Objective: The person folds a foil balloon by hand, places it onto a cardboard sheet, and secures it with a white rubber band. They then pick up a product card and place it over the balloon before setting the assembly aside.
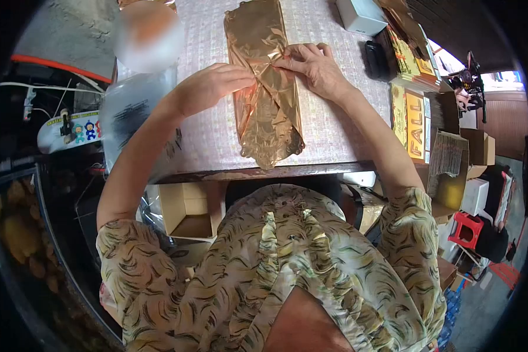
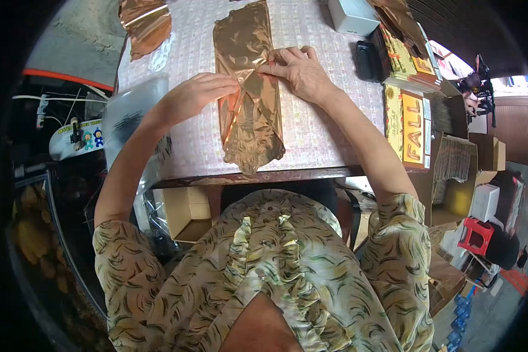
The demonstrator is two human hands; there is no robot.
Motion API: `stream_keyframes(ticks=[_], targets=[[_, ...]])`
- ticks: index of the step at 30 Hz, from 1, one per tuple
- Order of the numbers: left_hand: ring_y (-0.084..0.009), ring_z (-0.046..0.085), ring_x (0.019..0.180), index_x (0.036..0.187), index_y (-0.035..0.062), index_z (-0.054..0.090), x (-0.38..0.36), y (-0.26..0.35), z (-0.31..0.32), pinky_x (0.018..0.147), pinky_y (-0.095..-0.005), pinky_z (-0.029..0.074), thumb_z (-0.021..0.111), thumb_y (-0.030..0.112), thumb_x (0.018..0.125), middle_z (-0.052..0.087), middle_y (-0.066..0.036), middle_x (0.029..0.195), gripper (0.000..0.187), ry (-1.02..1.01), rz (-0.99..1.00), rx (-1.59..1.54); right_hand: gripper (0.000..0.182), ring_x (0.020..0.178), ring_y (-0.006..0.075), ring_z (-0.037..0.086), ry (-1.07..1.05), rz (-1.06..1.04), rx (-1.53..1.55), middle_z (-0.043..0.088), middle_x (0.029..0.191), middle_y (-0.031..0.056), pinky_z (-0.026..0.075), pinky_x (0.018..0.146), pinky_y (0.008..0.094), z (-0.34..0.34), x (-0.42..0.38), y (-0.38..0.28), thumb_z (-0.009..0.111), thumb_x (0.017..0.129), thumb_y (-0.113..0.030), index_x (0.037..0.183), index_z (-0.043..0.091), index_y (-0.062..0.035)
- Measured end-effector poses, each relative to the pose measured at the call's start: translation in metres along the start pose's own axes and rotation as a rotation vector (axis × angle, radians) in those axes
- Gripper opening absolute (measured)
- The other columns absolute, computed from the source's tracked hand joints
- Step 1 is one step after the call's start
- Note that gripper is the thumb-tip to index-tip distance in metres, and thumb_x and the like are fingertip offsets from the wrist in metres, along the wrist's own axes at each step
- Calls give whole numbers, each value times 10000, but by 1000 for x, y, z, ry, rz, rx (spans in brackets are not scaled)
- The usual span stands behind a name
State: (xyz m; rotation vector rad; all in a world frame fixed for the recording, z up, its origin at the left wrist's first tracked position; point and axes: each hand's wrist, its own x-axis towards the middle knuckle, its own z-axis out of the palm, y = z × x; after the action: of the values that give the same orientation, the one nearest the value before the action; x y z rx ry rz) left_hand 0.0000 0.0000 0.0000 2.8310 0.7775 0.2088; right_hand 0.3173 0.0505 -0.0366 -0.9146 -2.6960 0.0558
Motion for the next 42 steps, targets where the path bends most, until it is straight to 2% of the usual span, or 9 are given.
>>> stream_keyframes(ticks=[9,16,21,23,27,32,37,39,42], targets=[[-265,453,1423,1492,65,469,17,8,-3,1210,-390,365,565,-12,858,446,-116,1559,646,117,110,120,382,1196,199,545,82,-7,-11,606,1250,-10,332,1003,422,-2,-1,-5,694,932,-309,1311,692,-351],[-278,399,1472,1510,54,458,19,6,23,1245,-402,312,670,15,800,439,-112,1580,742,121,24,13,431,1227,232,545,52,12,16,620,1300,41,353,1025,446,-3,-1,-6,640,944,-187,1328,675,-380],[-295,491,1407,1425,33,565,17,4,29,1210,-430,366,671,90,895,520,-128,1521,544,217,-139,-423,508,1216,246,544,54,49,89,622,1313,22,324,1043,455,-6,-3,-9,645,891,-78,1332,669,-329],[-289,506,1391,1481,47,496,14,-6,29,1212,-416,363,648,142,953,520,-135,1515,558,201,-106,-459,437,1204,246,544,75,102,171,648,1271,21,315,1052,457,-11,-3,-10,671,893,-110,1294,685,-285],[-227,561,1299,1468,47,467,14,-6,30,1112,-367,502,623,118,991,536,-76,1482,507,113,-808,-733,276,1197,224,538,90,264,419,710,1175,4,275,1079,436,-6,0,-8,705,926,-211,1202,717,-195],[-165,555,1213,1426,-1,530,23,-9,15,1079,-320,421,565,351,1048,618,-43,1343,518,341,-692,-1018,189,1094,210,553,124,394,453,725,1080,-10,287,1050,432,1,8,-12,761,905,-243,1067,760,-148],[-144,549,1135,1320,-30,611,27,-9,-6,1006,-313,421,513,433,1061,660,-53,1226,540,297,-694,-1015,179,1056,227,552,157,407,410,710,1032,2,312,1015,445,7,11,-14,764,898,-243,1029,754,-121],[-145,564,1099,1285,-34,624,29,1,-25,986,-322,436,521,456,1058,669,-56,1199,549,163,-891,-866,179,1050,235,553,161,418,406,707,1027,3,313,1013,449,9,12,-14,760,900,-244,1029,752,-120],[-154,585,1072,1257,-37,631,29,-12,-10,980,-332,446,514,505,1051,682,-61,1152,592,256,-740,-1152,172,1053,253,550,164,445,395,695,1033,9,319,1010,459,12,12,-15,744,911,-247,1024,748,-117]])
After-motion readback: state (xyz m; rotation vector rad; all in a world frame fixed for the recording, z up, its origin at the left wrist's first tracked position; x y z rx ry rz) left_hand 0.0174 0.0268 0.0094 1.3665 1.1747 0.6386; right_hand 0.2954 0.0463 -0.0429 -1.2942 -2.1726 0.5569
